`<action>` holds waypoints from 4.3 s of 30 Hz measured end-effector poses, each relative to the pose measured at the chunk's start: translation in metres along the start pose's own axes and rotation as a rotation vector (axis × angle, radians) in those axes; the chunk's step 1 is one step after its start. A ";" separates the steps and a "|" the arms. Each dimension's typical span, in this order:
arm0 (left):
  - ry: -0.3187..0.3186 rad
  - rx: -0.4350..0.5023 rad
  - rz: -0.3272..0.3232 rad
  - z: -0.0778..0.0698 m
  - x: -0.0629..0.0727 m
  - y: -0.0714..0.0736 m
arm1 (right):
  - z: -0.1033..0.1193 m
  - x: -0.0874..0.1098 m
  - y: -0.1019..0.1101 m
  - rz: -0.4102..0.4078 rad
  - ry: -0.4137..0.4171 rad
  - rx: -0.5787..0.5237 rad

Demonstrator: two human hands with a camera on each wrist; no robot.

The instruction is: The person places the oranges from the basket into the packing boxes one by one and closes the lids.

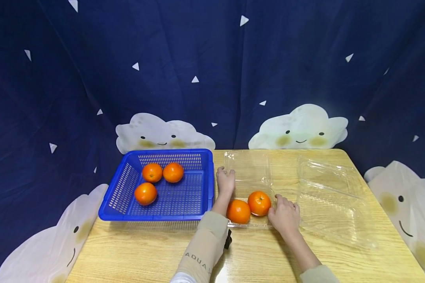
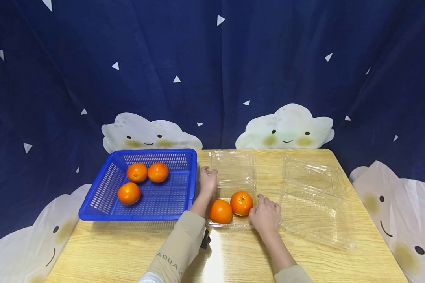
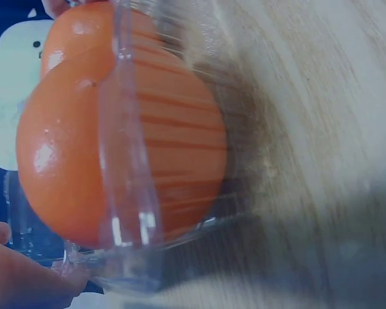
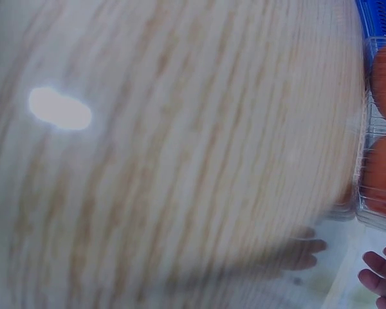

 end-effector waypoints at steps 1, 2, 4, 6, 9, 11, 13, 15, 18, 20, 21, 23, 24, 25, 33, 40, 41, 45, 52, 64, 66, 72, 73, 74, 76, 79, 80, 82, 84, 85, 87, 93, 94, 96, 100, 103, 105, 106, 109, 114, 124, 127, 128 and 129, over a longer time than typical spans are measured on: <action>-0.025 0.007 -0.027 -0.004 0.001 0.001 | 0.000 0.000 0.000 0.000 0.000 -0.001; -0.022 0.019 -0.029 -0.014 0.005 0.006 | 0.000 0.000 0.000 0.000 -0.001 0.000; -0.001 0.054 -0.016 -0.040 0.013 0.019 | 0.000 0.000 0.000 0.002 -0.002 0.001; 0.018 0.097 0.003 -0.070 0.024 0.034 | 0.000 0.000 0.000 0.003 -0.003 0.003; 0.065 0.132 0.047 -0.108 0.035 0.052 | 0.000 0.000 0.000 -0.002 0.001 0.002; 0.057 0.144 0.046 -0.121 0.039 0.057 | 0.000 0.000 0.000 -0.004 0.004 0.000; 0.034 0.155 0.043 -0.129 0.040 0.060 | 0.000 0.000 0.000 -0.003 0.005 -0.002; 0.014 0.176 0.041 -0.135 0.040 0.062 | 0.000 0.000 0.000 0.001 0.004 0.001; -0.005 0.218 0.045 -0.141 0.039 0.065 | 0.000 0.000 0.000 0.009 0.002 0.005; -0.009 0.242 0.046 -0.144 0.038 0.066 | 0.000 0.000 0.001 0.012 0.001 0.008; -0.013 0.250 0.046 -0.146 0.038 0.067 | 0.000 0.000 0.001 0.013 0.001 0.009; -0.013 0.256 0.046 -0.150 0.038 0.069 | 0.001 0.000 0.001 0.014 0.000 0.009; -0.015 0.258 0.045 -0.151 0.038 0.070 | 0.001 0.000 0.001 0.014 0.000 0.008; -0.017 0.255 0.044 -0.153 0.038 0.070 | 0.001 0.000 0.001 0.015 -0.001 0.007; -0.013 0.140 0.051 -0.163 0.042 0.077 | 0.000 0.000 0.001 0.008 0.000 0.003; -0.016 0.009 0.055 -0.165 0.045 0.082 | -0.001 0.000 0.000 0.010 -0.003 -0.002; -0.014 -0.003 0.062 -0.166 0.045 0.083 | -0.001 0.000 0.000 0.011 -0.004 -0.004; -0.015 -0.038 0.102 -0.168 0.048 0.087 | -0.001 0.000 0.000 0.021 -0.007 -0.006; -0.008 -0.123 0.215 -0.173 0.052 0.095 | 0.000 0.000 0.001 0.021 -0.006 -0.005; -0.029 -0.128 0.367 -0.170 0.059 0.104 | 0.002 -0.001 0.003 0.038 -0.011 -0.009; -0.043 -0.128 0.382 -0.170 0.061 0.105 | 0.002 -0.001 0.003 0.039 -0.011 -0.007; -0.078 -0.140 0.419 -0.168 0.066 0.109 | 0.002 -0.001 0.004 0.016 -0.005 0.003; -0.077 -0.142 0.425 -0.167 0.067 0.109 | 0.003 -0.001 0.004 0.012 -0.004 0.004; -0.075 -0.145 0.429 -0.166 0.068 0.110 | 0.003 -0.001 0.004 0.013 -0.004 0.005; -0.082 -0.148 0.437 -0.165 0.070 0.111 | 0.003 -0.001 0.005 0.017 -0.003 0.006; -0.101 -0.147 0.445 -0.162 0.072 0.112 | 0.003 -0.001 0.006 0.029 -0.003 0.007; -0.116 -0.144 0.446 -0.161 0.073 0.113 | 0.003 -0.001 0.006 0.036 -0.004 0.008; -0.141 -0.143 0.446 -0.159 0.074 0.113 | 0.003 -0.002 0.007 0.055 -0.006 0.010; -0.175 -0.146 0.443 -0.158 0.076 0.114 | 0.003 -0.002 0.008 0.077 -0.008 0.015; -0.189 -0.153 0.441 -0.157 0.077 0.114 | 0.003 -0.003 0.008 0.089 -0.009 0.017; -0.224 -0.162 0.434 -0.155 0.078 0.115 | 0.004 -0.003 0.010 0.112 -0.007 0.023; -0.278 -0.157 0.435 -0.150 0.083 0.116 | 0.005 -0.004 0.016 0.158 0.026 0.027; -0.283 -0.157 0.437 -0.149 0.083 0.116 | 0.005 -0.004 0.017 0.164 0.031 0.026; -0.292 -0.158 0.442 -0.147 0.084 0.116 | 0.006 -0.004 0.019 0.181 0.036 0.025; -0.315 -0.162 0.447 -0.145 0.086 0.117 | 0.006 -0.004 0.021 0.218 0.037 0.008; -0.334 -0.171 0.457 -0.144 0.088 0.119 | 0.007 -0.004 0.025 0.244 0.020 -0.054; -0.346 -0.177 0.463 -0.143 0.089 0.120 | 0.008 -0.004 0.029 0.244 0.007 -0.129; -0.350 -0.179 0.468 -0.142 0.090 0.120 | 0.008 -0.005 0.032 0.239 -0.002 -0.177; -0.356 -0.189 0.479 -0.141 0.091 0.122 | 0.007 -0.006 0.040 0.203 -0.027 -0.316; -0.380 -0.218 0.487 -0.139 0.093 0.124 | 0.002 -0.009 0.048 0.105 -0.080 -0.497; -0.404 -0.245 0.545 -0.135 0.098 0.127 | 0.003 -0.006 0.060 0.026 -0.118 -0.806; -0.419 -0.259 0.562 -0.134 0.101 0.129 | 0.006 -0.002 0.061 0.081 -0.079 -0.787; -0.425 -0.263 0.568 -0.134 0.102 0.130 | 0.007 -0.001 0.061 0.097 -0.061 -0.775; -0.434 -0.272 0.571 -0.133 0.103 0.130 | 0.008 0.001 0.061 0.108 -0.045 -0.761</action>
Point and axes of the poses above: each hand's wrist, its own x-axis away from the middle knuckle, its own y-axis out of the back of the hand, z = x × y, the point moved 2 cm from there along -x, towards the middle knuckle
